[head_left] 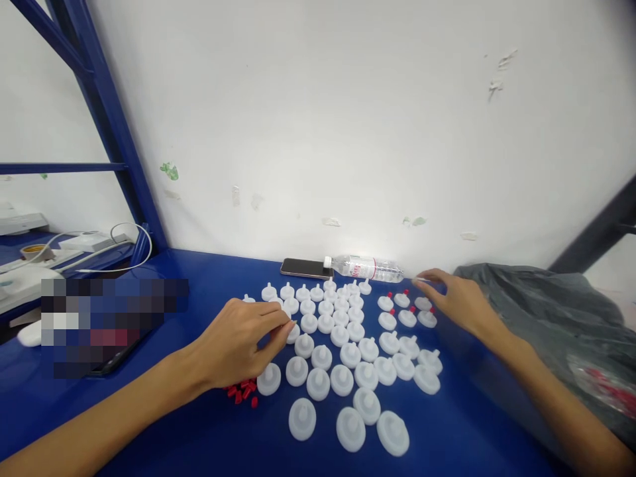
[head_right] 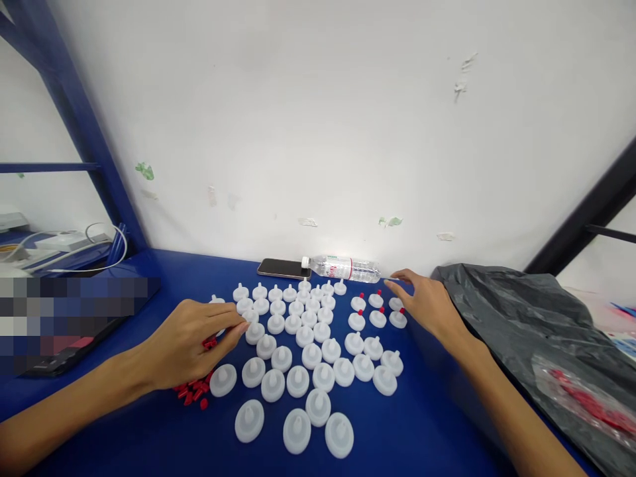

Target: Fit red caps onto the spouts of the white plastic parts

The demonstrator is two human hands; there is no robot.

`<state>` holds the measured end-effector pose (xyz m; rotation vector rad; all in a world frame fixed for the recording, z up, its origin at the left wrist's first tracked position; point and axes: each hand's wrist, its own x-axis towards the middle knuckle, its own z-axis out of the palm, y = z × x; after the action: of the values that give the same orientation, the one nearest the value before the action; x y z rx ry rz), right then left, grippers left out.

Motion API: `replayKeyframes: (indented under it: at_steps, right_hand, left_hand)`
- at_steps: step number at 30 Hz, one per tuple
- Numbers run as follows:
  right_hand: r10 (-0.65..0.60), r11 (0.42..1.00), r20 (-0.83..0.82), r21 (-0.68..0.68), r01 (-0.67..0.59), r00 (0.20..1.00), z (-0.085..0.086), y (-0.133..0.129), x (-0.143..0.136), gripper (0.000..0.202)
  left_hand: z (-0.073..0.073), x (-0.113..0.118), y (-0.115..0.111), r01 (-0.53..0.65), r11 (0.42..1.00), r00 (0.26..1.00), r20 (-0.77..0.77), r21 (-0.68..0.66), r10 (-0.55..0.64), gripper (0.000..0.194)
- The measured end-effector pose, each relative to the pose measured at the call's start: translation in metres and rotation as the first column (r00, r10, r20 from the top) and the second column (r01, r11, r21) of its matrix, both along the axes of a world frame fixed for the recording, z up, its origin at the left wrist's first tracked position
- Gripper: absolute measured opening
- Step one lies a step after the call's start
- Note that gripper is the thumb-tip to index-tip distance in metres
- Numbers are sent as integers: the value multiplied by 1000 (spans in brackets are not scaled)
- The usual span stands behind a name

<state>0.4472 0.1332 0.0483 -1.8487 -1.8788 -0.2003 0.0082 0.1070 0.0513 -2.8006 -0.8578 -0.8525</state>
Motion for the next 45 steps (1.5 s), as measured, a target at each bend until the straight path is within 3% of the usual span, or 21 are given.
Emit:
replayKeyframes:
  at_steps: [4, 8, 13, 21, 30, 37, 41, 45]
  right_hand:
    - [207, 977, 60, 36, -209, 976, 0, -5, -36, 54]
    - [361, 933, 117, -37, -359, 925, -12, -4, -66, 57]
    - [375, 926, 152, -98, -364, 914, -22, 6, -74, 61]
    - [416, 905, 127, -154, -396, 901, -25, 15, -74, 64]
    - [442, 897, 153, -52, -439, 884, -25, 16, -70, 56]
    - [411, 876, 200, 184, -446, 889, -9, 3, -77, 32]
    - [437, 814, 212, 319, -485, 874, -5, -12, -95, 17]
    - [547, 741, 256, 294, -603, 797, -2, -34, -125, 14]
  left_hand:
    - [6, -3, 3, -56, 994, 996, -80, -98, 48, 31]
    - [16, -9, 7, -72, 966, 980, -197, -248, 22, 16]
    - [24, -17, 7, -119, 920, 961, -275, -373, 13, 16]
    - [33, -26, 6, -220, 869, 933, -357, -444, 54, 18]
    - [29, -30, 7, -231, 856, 930, -364, -463, 55, 19]
    - [33, -20, 7, -115, 893, 981, -192, -434, 33, 11]
    - [29, -10, 7, -51, 926, 999, -13, -375, 50, 13]
    - [19, -3, 4, 108, 968, 970, 237, -226, -54, 13]
